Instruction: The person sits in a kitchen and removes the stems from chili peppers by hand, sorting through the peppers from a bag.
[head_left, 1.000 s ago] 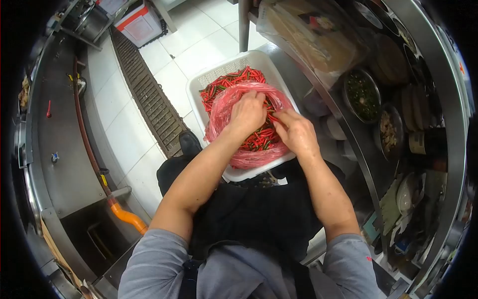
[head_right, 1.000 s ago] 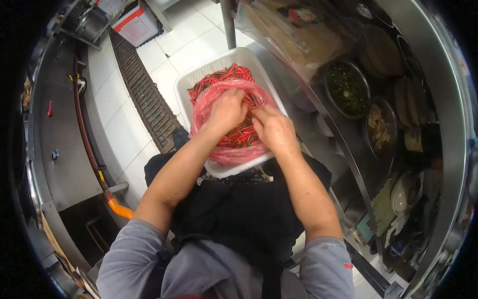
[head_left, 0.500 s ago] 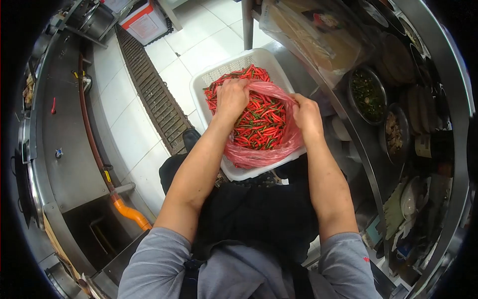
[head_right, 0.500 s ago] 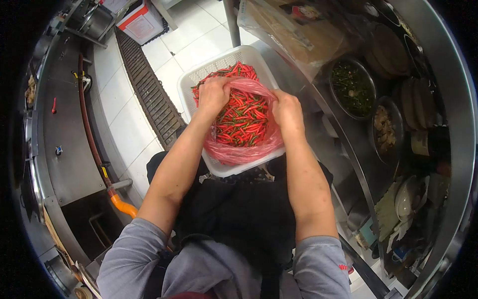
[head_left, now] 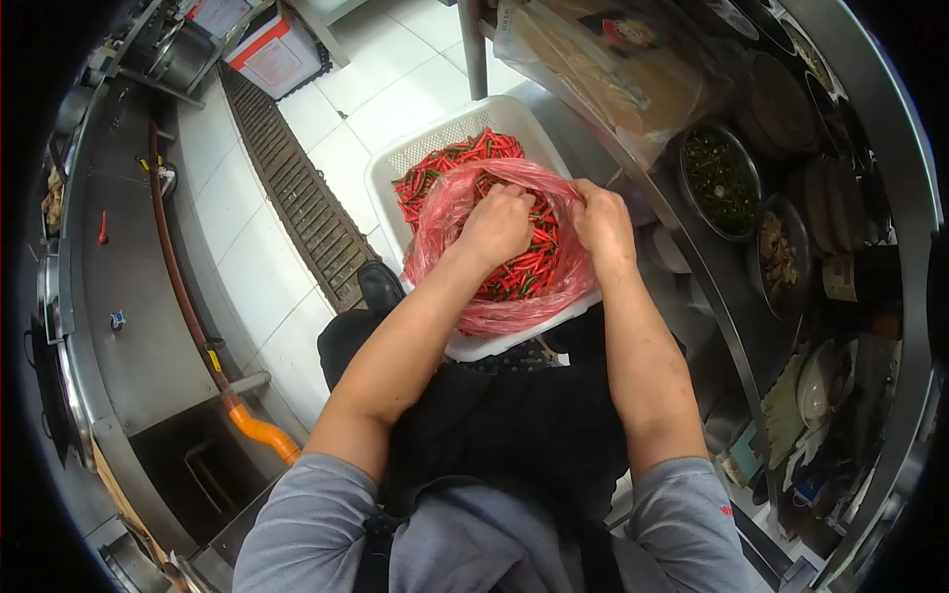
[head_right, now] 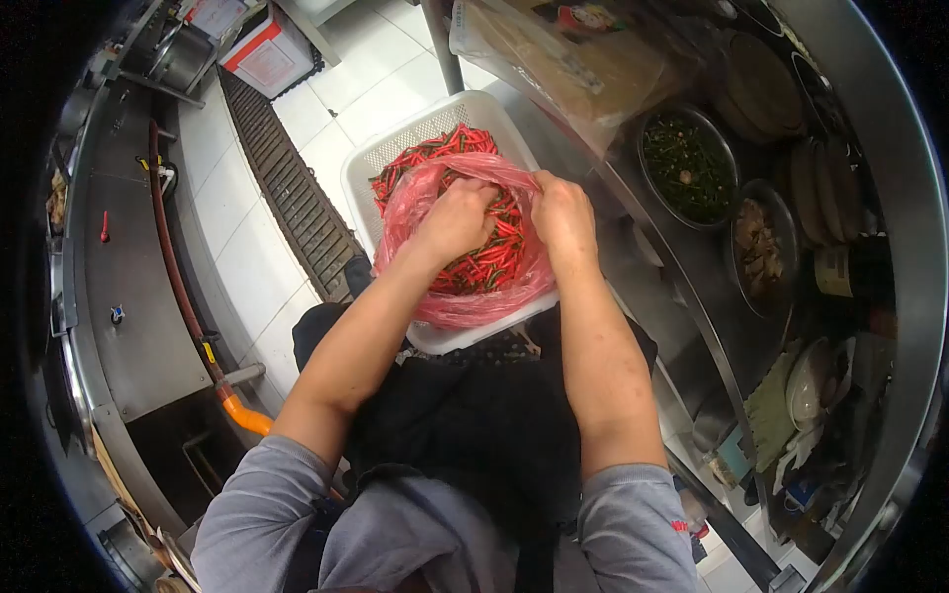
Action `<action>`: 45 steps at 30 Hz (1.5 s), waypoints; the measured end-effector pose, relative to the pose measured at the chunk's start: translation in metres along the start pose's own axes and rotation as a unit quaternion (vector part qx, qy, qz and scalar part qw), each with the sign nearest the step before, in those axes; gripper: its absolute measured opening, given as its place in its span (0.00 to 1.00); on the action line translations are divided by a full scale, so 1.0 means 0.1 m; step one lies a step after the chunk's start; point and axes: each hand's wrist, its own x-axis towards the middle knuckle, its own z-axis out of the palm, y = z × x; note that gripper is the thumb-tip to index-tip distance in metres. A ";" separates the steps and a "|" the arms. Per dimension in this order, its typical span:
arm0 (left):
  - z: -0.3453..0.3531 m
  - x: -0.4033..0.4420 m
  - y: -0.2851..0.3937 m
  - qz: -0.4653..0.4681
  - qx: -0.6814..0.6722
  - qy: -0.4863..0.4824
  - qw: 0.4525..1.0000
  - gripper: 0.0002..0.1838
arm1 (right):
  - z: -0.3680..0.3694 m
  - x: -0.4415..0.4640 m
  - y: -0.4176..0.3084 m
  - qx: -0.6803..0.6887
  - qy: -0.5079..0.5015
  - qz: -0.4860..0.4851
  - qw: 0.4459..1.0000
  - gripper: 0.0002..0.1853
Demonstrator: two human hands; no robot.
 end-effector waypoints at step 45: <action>-0.01 -0.06 -0.31 0.039 0.010 0.084 0.996 0.21 | -0.03 -0.08 -0.18 0.046 -0.009 -0.048 0.998 0.12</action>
